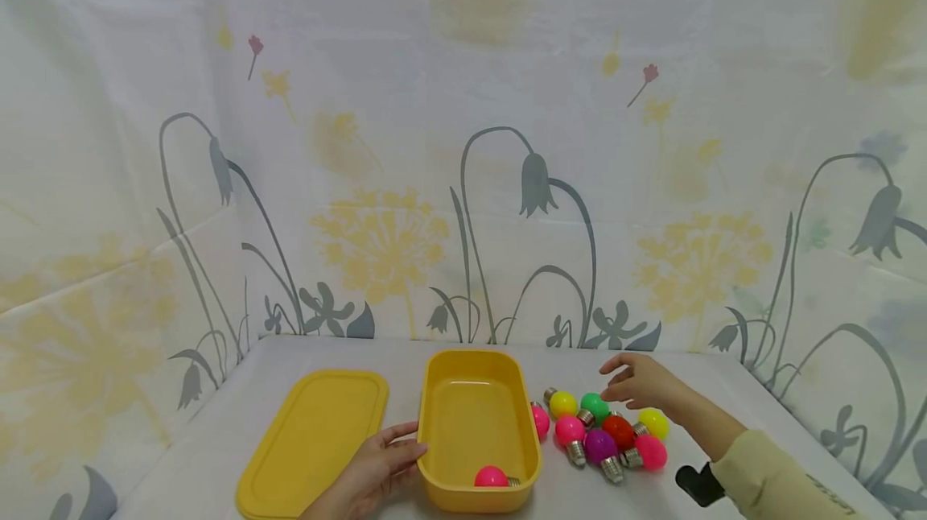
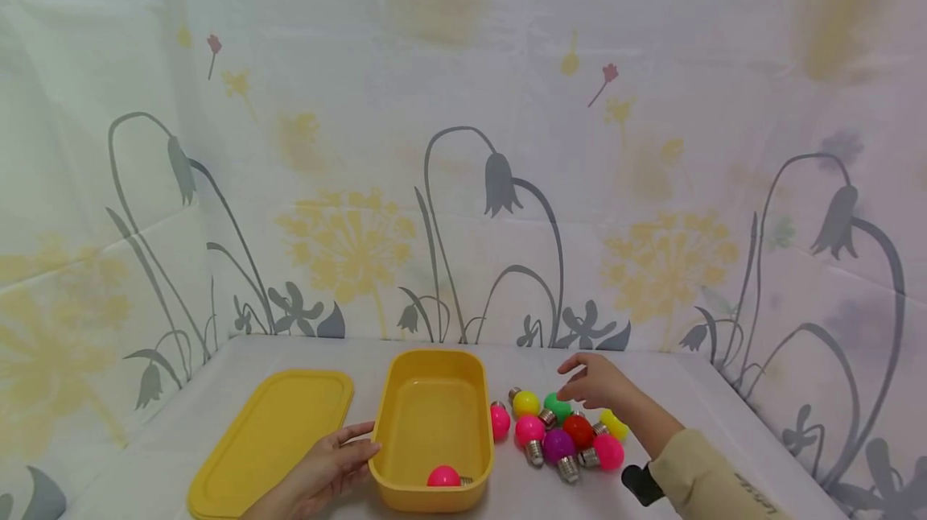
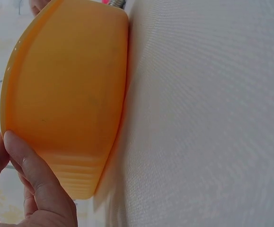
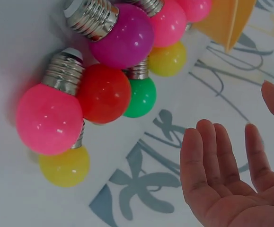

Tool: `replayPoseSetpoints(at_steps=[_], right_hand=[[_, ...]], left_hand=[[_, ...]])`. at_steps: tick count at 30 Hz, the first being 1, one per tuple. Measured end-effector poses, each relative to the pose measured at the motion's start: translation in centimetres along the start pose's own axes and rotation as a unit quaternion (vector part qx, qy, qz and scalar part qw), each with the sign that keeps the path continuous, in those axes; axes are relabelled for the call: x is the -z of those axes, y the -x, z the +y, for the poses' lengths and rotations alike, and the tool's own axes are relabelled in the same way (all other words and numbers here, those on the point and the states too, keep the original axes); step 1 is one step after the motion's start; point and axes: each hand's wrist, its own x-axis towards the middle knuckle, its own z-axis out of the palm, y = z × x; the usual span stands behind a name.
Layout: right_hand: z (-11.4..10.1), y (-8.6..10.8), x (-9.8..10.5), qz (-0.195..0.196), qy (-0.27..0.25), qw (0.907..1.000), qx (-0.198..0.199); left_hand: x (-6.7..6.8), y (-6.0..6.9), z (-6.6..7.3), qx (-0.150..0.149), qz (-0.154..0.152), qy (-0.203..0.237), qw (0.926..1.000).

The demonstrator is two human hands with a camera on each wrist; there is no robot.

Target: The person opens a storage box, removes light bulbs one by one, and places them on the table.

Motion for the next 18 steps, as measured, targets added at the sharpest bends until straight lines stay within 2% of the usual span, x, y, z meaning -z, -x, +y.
replayPoseSetpoints(at_steps=[18], right_hand=[[-2.7, -0.7, -3.8, 0.012, 0.044, 0.999, 0.002]], left_hand=[[0.0, 0.0, 0.0, 0.006, 0.001, -0.013, 0.9999]])
